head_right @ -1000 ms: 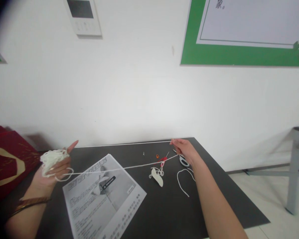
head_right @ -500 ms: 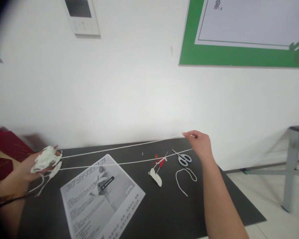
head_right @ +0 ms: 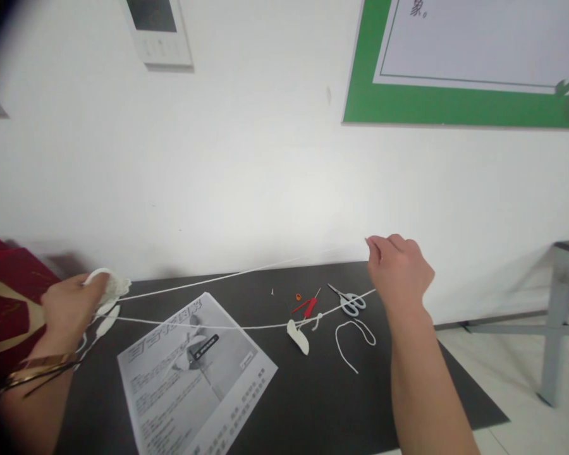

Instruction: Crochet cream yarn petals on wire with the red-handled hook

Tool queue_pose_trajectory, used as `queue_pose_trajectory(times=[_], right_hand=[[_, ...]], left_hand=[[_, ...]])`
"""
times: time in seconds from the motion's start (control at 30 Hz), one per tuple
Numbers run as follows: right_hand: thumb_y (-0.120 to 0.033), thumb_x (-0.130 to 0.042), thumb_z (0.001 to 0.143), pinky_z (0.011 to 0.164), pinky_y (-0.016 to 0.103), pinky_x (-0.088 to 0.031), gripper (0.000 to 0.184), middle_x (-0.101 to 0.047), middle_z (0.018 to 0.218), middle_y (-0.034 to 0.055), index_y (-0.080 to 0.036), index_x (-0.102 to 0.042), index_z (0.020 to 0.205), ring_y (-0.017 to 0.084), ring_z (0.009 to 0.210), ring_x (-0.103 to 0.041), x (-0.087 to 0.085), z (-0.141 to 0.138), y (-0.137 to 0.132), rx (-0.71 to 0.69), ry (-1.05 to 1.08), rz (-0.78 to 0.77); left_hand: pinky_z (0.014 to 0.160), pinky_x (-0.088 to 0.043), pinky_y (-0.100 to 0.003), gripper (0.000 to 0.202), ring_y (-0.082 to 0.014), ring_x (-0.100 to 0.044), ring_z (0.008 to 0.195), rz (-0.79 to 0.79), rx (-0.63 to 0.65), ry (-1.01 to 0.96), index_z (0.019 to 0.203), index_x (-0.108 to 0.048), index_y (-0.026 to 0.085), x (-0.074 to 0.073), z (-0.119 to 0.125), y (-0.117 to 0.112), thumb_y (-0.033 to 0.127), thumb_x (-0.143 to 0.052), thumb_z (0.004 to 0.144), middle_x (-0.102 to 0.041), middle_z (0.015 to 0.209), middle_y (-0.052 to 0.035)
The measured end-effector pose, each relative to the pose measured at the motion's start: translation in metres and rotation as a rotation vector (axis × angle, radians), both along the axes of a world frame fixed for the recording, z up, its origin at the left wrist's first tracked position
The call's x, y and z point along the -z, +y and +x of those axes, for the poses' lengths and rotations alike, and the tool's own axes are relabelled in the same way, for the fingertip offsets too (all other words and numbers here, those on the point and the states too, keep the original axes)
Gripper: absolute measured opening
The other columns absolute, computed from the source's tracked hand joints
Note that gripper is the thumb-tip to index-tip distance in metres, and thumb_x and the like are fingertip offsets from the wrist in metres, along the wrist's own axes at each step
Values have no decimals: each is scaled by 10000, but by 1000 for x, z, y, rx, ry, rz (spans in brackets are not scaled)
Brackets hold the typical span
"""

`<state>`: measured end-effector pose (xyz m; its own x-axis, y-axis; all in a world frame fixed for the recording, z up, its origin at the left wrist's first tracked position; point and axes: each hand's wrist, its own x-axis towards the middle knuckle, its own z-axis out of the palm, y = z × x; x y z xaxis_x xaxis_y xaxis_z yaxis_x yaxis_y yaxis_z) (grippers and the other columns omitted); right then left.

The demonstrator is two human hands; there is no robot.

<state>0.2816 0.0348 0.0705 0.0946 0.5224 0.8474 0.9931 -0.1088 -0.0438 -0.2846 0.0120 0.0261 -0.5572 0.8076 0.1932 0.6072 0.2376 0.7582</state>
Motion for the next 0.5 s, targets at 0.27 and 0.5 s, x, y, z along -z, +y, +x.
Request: queue_pose_trajectory(times=[0.27,0.5], right_hand=[[-401,-524,860,492,280,-189,258,-623,758,69,-232,-718,849,179,682,-401,-48,-29,-8,91,-137,351],[-322,-532,868,549,239,-303,187,-665,717,-4,-259,-705,904,123,645,-544,-52,-126,-15,-726,22,-220]], left_hand=[[586,-271,-296,349,-225,-459,651,-35,-123,299,812,-667,188,-14,28,3,496,-523,731,-413,549,-2],[632,-446,-267,568,-184,-600,755,27,457,24,1272,-506,276,-33,124,-1,465,-572,740,-651,1047,-38]])
